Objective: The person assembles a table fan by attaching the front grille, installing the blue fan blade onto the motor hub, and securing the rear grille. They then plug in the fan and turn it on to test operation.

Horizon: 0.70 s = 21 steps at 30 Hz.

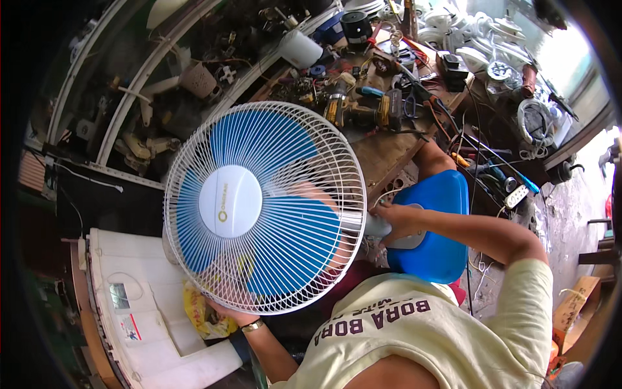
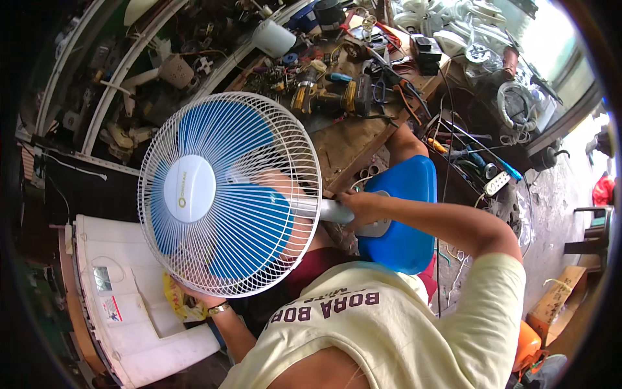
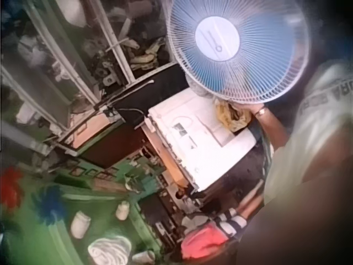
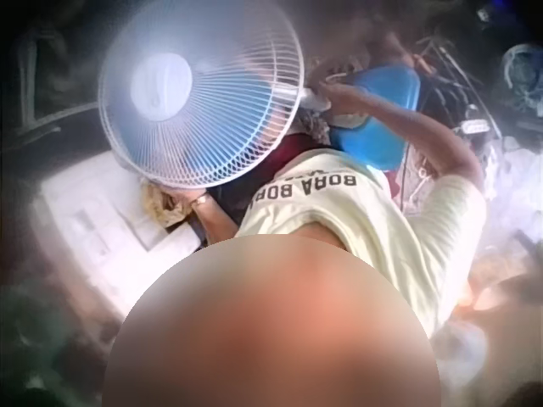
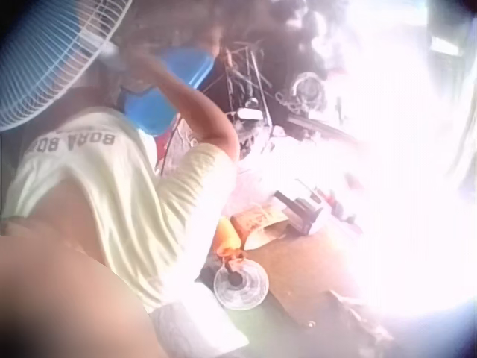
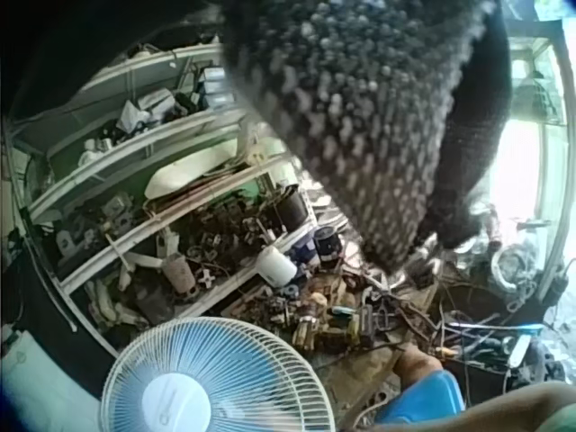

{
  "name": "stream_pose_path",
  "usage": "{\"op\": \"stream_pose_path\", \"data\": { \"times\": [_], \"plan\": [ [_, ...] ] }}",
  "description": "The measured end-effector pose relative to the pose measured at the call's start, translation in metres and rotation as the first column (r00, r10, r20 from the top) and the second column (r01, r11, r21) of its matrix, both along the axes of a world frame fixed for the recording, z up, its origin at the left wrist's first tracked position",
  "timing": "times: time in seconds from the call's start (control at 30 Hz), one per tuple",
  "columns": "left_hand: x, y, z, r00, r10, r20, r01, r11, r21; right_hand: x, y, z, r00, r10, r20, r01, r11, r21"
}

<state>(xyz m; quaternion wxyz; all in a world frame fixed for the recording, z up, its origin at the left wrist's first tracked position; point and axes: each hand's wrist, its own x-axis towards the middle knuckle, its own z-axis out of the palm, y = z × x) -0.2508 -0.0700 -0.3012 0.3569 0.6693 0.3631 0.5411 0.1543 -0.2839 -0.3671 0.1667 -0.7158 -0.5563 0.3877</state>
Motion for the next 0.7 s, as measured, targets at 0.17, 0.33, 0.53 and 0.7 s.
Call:
{"op": "stream_pose_path", "data": {
  "times": [0.17, 0.33, 0.53, 0.7],
  "plan": [
    [0.027, -0.010, 0.009, 0.797, -0.282, 0.534, 0.390, 0.916, -0.098, -0.016, 0.015, -0.046, 0.996, -0.075, -0.043, 0.080, 0.989, 0.125],
    [0.001, 0.002, 0.029, 0.726, -0.443, 0.525, 0.489, 0.870, 0.059, -0.023, 0.009, -0.020, 0.991, -0.132, 0.021, 0.118, 0.934, 0.337],
    [0.009, 0.022, 0.121, 0.883, -0.244, 0.400, 0.170, 0.962, 0.212, -0.028, 0.000, 0.083, 0.997, -0.077, -0.006, 0.069, 0.849, 0.524],
    [0.010, 0.026, 0.216, 0.902, -0.201, 0.383, 0.037, 0.918, 0.395, -0.039, 0.045, 0.158, 0.997, -0.042, -0.071, 0.080, 0.720, 0.690]
  ]
}}
